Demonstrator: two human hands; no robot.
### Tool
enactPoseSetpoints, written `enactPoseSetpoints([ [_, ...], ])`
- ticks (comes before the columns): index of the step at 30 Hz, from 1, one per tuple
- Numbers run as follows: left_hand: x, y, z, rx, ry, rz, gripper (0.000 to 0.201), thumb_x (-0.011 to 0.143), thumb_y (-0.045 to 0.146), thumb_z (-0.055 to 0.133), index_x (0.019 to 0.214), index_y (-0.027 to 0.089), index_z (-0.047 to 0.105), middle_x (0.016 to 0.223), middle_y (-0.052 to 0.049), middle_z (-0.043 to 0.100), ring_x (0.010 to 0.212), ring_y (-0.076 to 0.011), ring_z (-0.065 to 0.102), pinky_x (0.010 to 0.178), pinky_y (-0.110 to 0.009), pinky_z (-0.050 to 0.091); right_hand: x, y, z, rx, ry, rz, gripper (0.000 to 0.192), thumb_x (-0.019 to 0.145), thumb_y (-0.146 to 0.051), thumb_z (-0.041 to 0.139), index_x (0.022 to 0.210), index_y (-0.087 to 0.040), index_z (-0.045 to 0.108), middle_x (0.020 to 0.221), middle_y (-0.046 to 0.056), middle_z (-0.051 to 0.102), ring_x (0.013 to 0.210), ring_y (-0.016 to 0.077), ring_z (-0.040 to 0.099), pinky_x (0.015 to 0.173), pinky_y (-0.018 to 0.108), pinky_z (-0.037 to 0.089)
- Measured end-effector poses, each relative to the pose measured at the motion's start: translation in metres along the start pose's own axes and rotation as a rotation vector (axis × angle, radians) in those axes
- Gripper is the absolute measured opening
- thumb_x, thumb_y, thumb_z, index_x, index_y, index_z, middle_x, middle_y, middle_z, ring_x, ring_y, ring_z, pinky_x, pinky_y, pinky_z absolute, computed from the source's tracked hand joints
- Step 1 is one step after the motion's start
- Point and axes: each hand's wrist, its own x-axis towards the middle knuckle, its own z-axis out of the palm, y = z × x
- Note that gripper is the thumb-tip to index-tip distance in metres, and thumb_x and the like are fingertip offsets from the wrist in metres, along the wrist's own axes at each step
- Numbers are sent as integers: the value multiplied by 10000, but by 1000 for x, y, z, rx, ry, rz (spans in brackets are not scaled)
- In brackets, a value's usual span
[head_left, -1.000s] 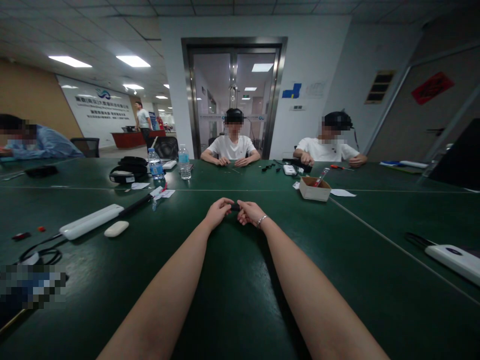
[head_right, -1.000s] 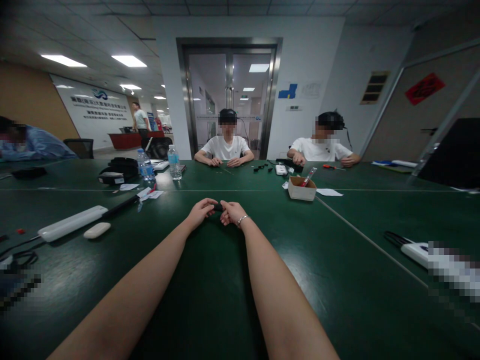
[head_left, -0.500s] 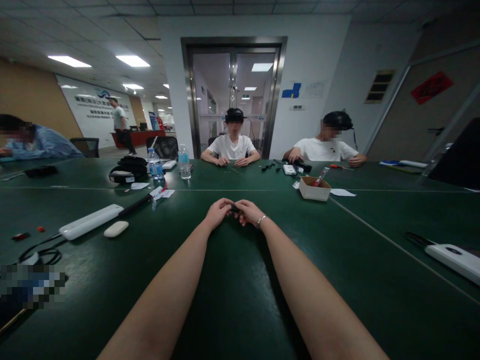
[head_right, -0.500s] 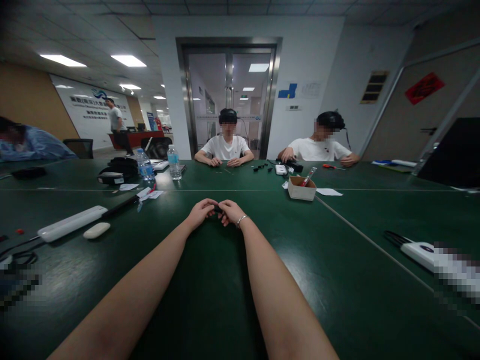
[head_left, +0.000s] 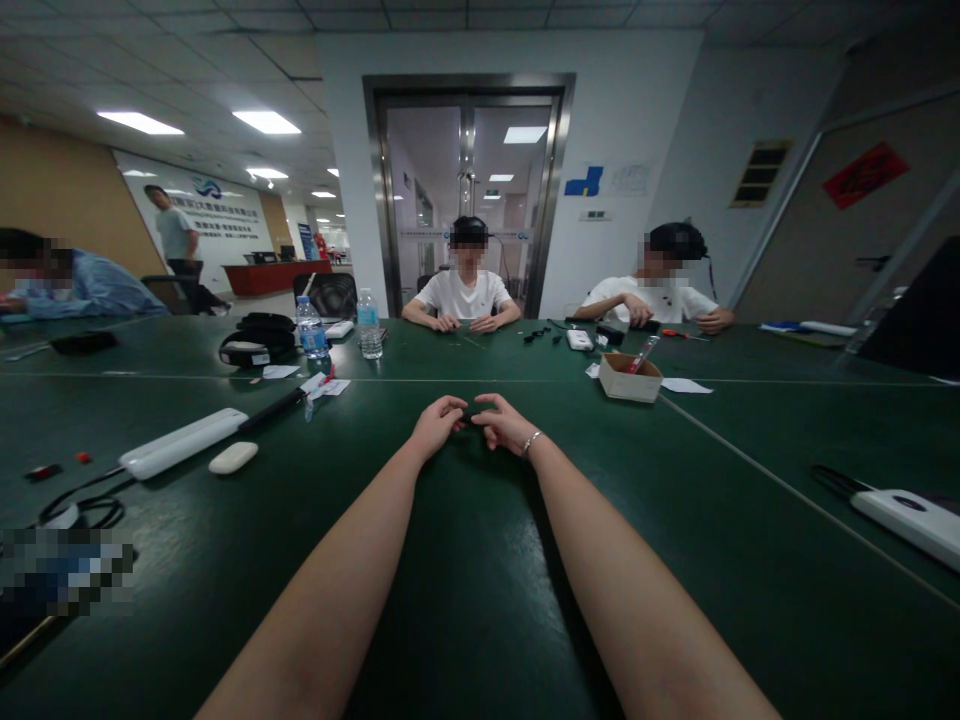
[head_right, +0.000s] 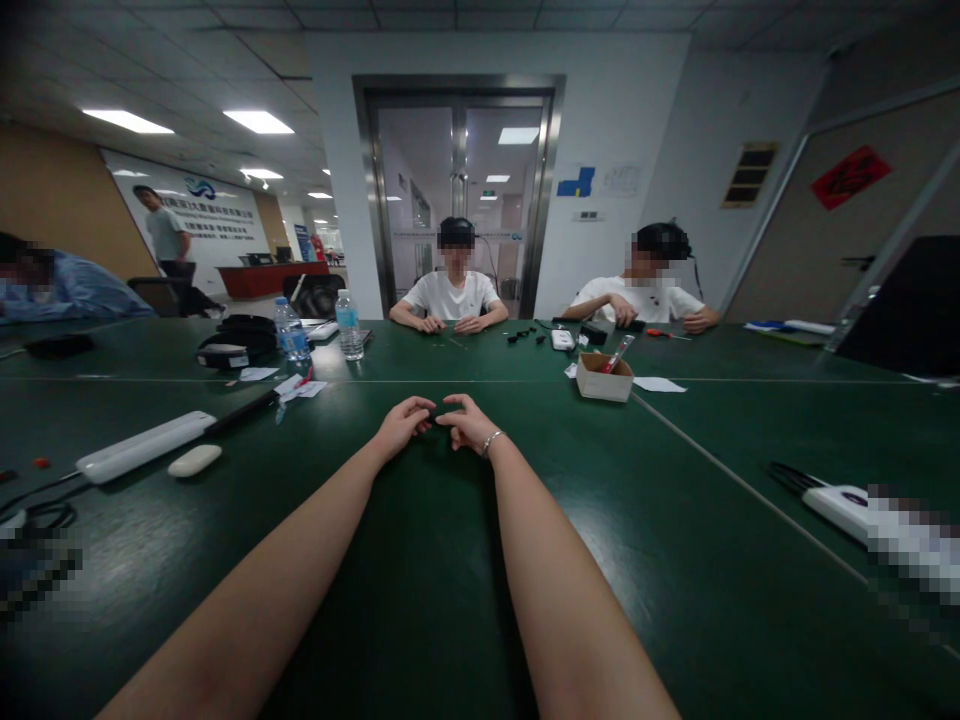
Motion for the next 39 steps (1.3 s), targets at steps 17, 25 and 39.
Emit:
enactPoseSetpoints([
  [17, 6, -15, -2, 50, 45, 34, 231, 768, 376, 521, 727, 149, 511, 589, -3, 584, 519, -104, 540, 529, -217, 411, 1, -4, 5, -18, 4, 94, 201, 892, -345, 440, 953, -156, 471, 553, -22, 551, 288, 25, 344, 364, 265, 526],
  [25, 8, -14, -1, 2, 71, -8, 225, 767, 365, 536, 725, 145, 510, 586, -10, 588, 517, -107, 550, 512, -212, 419, 0, -4, 5, 30, 19, 75, 277, 799, -273, 611, 1008, -193, 447, 669, -14, 570, 387, 68, 521, 414, 266, 550],
  [39, 10, -22, -2, 29, 62, 3, 251, 768, 396, 525, 747, 146, 510, 599, -18, 600, 528, -118, 569, 501, -213, 416, 1, -3, 3, 29, 15, 117, 161, 883, -308, 447, 977, -178, 434, 554, -29, 546, 335, 53, 448, 408, 273, 535],
])
